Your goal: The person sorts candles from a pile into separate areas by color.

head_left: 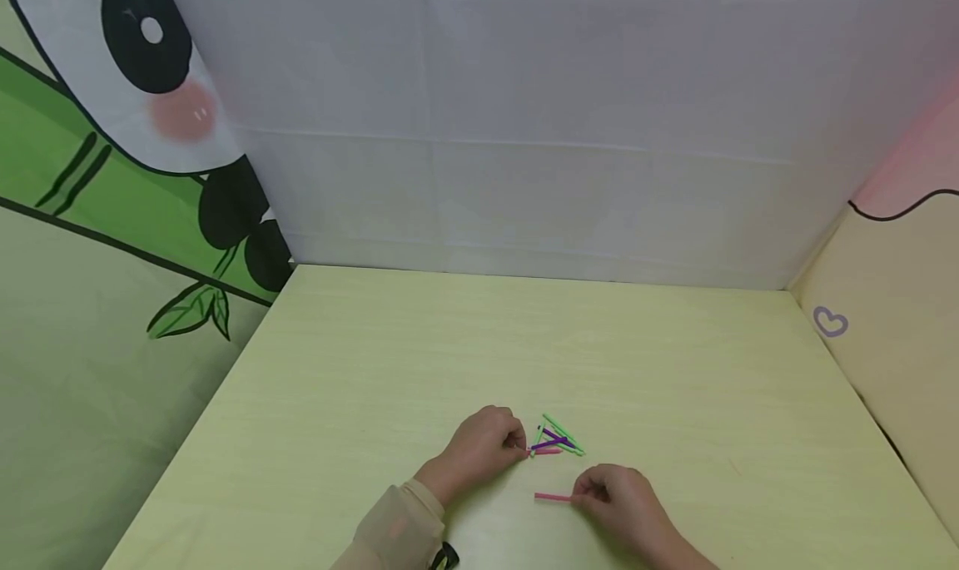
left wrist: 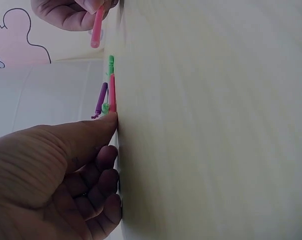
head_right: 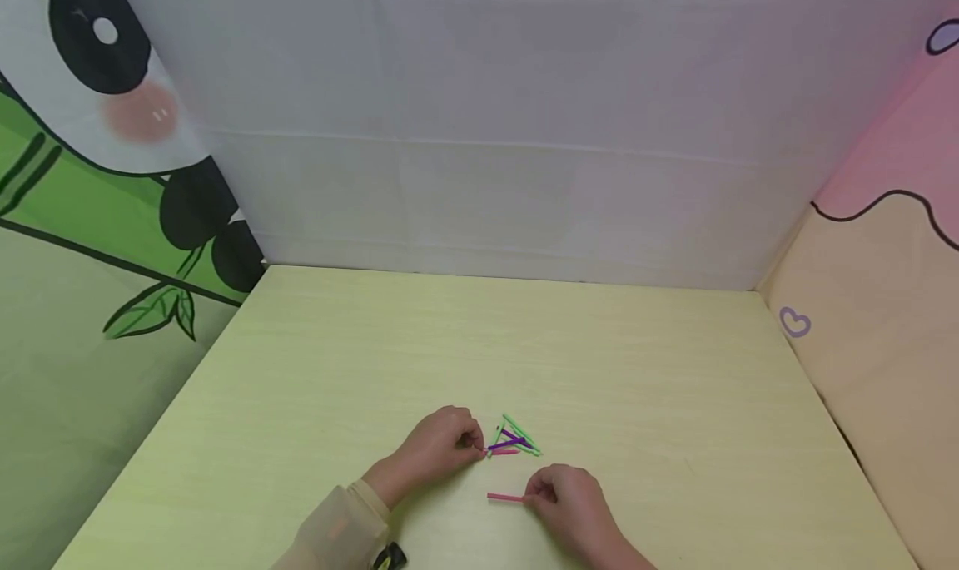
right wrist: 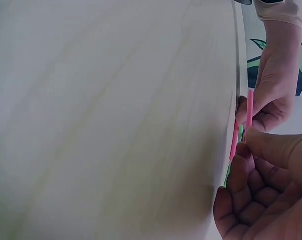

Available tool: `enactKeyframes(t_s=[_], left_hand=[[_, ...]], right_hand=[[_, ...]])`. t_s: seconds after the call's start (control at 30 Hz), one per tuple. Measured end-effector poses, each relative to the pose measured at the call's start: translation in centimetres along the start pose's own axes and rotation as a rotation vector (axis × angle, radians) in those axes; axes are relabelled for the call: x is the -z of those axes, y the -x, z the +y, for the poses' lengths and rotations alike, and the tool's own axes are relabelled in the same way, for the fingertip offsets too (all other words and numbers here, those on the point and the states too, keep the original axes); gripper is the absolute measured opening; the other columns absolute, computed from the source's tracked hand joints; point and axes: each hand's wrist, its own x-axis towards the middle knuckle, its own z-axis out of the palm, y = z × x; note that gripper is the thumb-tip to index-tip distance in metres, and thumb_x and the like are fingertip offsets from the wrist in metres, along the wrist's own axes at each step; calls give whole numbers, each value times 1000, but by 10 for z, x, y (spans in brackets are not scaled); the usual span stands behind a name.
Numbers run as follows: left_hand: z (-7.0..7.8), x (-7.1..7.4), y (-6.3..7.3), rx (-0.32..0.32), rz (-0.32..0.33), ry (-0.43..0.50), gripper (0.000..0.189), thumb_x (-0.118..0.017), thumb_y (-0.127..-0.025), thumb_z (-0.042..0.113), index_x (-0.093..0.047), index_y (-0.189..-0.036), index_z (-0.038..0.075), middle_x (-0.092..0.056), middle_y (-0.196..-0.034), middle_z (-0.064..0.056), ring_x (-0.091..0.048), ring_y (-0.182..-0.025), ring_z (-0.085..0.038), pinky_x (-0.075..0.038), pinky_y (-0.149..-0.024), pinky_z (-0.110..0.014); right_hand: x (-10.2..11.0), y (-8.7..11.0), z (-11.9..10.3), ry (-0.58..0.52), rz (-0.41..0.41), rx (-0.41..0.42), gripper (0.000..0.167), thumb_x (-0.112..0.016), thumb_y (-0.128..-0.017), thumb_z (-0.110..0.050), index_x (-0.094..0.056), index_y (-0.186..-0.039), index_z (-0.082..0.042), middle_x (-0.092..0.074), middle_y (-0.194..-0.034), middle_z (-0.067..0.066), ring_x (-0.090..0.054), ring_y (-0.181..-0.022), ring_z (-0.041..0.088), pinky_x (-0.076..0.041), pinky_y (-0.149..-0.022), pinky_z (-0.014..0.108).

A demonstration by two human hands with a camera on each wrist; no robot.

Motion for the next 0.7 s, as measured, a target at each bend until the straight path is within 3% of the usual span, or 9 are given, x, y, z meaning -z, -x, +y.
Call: enactKeyframes(t_s=[0.7], left_hand=[[-2,1,1,-3,2,-9,12,-79,-80,20,-70,-73,19,-49,-69,15,-44,-71,-2,-39,-65,-18]], right_hand=[[-6,3,-4,35,-21,40,14,-78,-81,-11,-68,-73,-17,-56,-68,-14,-45,-63,-2,-42,-59,22]])
